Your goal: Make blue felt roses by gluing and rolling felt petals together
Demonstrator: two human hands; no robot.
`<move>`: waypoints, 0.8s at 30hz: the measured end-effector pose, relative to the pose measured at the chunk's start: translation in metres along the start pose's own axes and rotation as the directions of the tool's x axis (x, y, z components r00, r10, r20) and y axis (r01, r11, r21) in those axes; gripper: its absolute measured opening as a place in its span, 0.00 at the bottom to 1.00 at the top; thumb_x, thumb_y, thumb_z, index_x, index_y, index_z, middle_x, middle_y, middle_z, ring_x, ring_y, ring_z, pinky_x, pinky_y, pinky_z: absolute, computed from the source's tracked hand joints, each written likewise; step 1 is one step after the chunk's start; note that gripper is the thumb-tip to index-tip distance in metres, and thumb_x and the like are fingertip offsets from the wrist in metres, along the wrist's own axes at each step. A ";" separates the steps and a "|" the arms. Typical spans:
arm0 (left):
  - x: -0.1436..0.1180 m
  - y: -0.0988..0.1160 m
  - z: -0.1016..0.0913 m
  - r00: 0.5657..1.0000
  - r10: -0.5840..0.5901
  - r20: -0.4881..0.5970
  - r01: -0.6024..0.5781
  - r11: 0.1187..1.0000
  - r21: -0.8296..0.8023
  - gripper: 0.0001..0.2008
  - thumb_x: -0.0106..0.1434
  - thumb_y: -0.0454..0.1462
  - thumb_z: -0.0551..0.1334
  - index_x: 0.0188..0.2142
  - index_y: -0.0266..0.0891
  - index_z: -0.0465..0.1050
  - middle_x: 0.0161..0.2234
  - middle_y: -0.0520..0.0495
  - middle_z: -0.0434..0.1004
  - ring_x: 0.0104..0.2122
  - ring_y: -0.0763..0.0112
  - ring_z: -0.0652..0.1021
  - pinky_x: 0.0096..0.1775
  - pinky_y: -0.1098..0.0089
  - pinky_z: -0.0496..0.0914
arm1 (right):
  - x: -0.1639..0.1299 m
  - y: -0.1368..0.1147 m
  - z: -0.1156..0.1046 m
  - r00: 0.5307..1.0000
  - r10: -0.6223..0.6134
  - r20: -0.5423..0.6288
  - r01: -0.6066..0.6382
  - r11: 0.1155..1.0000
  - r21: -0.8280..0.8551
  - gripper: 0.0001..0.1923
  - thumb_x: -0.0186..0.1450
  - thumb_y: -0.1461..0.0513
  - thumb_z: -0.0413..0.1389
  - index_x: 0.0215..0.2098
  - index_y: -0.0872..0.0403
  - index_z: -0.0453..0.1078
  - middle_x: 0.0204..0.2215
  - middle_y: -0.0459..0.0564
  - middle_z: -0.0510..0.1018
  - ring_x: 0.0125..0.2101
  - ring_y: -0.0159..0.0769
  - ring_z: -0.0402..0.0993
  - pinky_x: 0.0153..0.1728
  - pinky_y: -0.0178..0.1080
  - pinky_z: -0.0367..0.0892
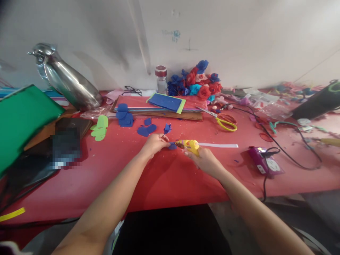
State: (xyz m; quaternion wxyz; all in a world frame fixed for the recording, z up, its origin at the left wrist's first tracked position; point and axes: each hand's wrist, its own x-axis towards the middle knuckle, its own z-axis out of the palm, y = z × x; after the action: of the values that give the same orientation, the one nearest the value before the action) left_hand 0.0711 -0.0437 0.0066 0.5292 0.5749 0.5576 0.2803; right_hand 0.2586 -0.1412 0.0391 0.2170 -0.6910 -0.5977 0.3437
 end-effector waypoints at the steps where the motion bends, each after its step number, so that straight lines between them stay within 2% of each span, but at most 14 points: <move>1: 0.000 0.000 0.000 1.000 -0.001 -0.001 0.001 1.000 0.004 0.07 0.45 0.30 0.67 0.24 0.37 0.70 0.18 0.55 0.70 0.22 0.75 0.70 0.28 0.73 0.62 | 0.000 0.000 0.000 1.000 0.002 -0.001 -0.002 1.000 -0.006 0.21 0.59 0.46 0.49 0.17 0.50 0.57 0.10 0.42 0.64 0.13 0.29 0.61 0.18 0.33 0.57; 12: 0.000 0.000 0.000 1.000 0.009 0.004 -0.009 1.000 0.025 0.07 0.46 0.30 0.67 0.23 0.37 0.70 0.19 0.53 0.73 0.24 0.73 0.73 0.29 0.73 0.64 | -0.007 0.003 -0.002 1.000 -0.009 0.012 0.009 0.999 -0.050 0.26 0.60 0.44 0.48 0.13 0.50 0.56 0.08 0.43 0.63 0.12 0.29 0.60 0.18 0.34 0.56; 24: -0.002 0.002 -0.001 1.000 0.012 0.002 -0.012 0.998 0.066 0.06 0.46 0.30 0.66 0.24 0.37 0.70 0.18 0.54 0.71 0.24 0.74 0.72 0.28 0.73 0.62 | -0.011 0.002 -0.001 0.999 -0.047 0.018 0.048 0.997 -0.054 0.19 0.60 0.47 0.49 0.21 0.50 0.59 0.10 0.41 0.62 0.13 0.31 0.60 0.18 0.35 0.55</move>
State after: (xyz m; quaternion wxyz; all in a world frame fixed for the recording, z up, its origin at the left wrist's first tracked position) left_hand 0.0708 -0.0449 0.0088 0.5086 0.5955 0.5628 0.2645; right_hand 0.2605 -0.1517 0.0407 0.2013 -0.6794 -0.6248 0.3278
